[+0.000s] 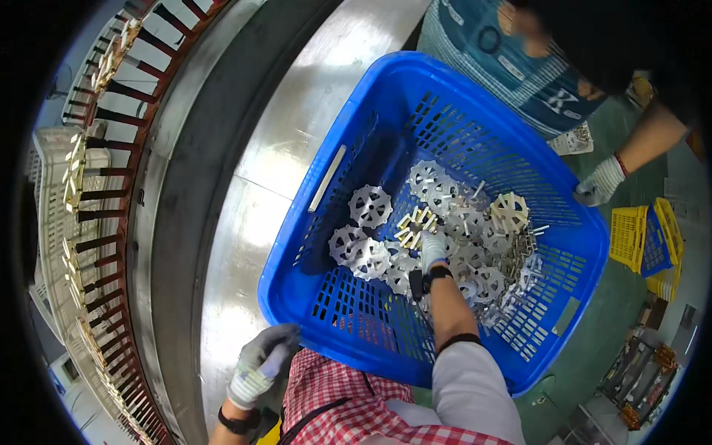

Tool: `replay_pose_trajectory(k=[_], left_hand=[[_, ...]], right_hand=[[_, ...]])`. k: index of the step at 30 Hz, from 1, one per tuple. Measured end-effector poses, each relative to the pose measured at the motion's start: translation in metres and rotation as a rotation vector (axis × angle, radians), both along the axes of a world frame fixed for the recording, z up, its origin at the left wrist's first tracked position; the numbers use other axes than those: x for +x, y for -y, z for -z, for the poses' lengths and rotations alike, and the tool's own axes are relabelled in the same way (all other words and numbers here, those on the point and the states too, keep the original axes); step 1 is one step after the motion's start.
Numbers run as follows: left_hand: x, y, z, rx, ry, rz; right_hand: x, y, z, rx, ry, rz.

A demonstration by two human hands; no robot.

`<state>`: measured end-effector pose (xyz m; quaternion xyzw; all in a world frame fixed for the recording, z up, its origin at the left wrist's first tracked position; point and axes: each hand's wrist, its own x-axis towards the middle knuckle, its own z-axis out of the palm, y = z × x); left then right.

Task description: The person repeatedly picks white plastic star-shaped components from a blue basket and places them onto vertical pegs along a conveyor line. The person handles the components by hand, arranging them one at a time on the pegs throughout the clip.

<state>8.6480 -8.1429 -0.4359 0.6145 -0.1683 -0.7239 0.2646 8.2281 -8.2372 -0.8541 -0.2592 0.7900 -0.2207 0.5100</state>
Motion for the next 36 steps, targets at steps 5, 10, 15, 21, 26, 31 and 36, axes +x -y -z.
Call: replay_pose_trajectory(k=[5,10,15,21,26,31,36], left_hand=[[-0.02,0.018,0.045,0.057,-0.007,0.126],[-0.012,0.014,0.055,-0.502,0.154,0.426],[0.027,-0.024,0.04,-0.069,-0.262,0.063],[0.058,-0.035,0.017,-0.227,0.212,0.319],[0.043,-0.119,0.044,-0.027,0.28,0.122],[0.016,-0.131,0.081,-0.121,0.39,-0.212],[0.015,-0.098,0.069,-0.501,1.169,0.671]], right_hand=[[0.087,0.019,-0.205,0.197,0.495,0.068],[0.158,-0.002,-0.324,0.557,1.178,-0.13],[0.189,0.006,-0.285,0.673,1.473,-0.386],[0.222,0.025,-0.078,0.117,-0.437,-1.51],[0.225,0.001,0.02,0.18,-0.561,-1.906],[0.196,0.016,0.061,0.322,-0.679,-2.057],[0.117,0.026,0.095,0.429,-0.304,-1.558]])
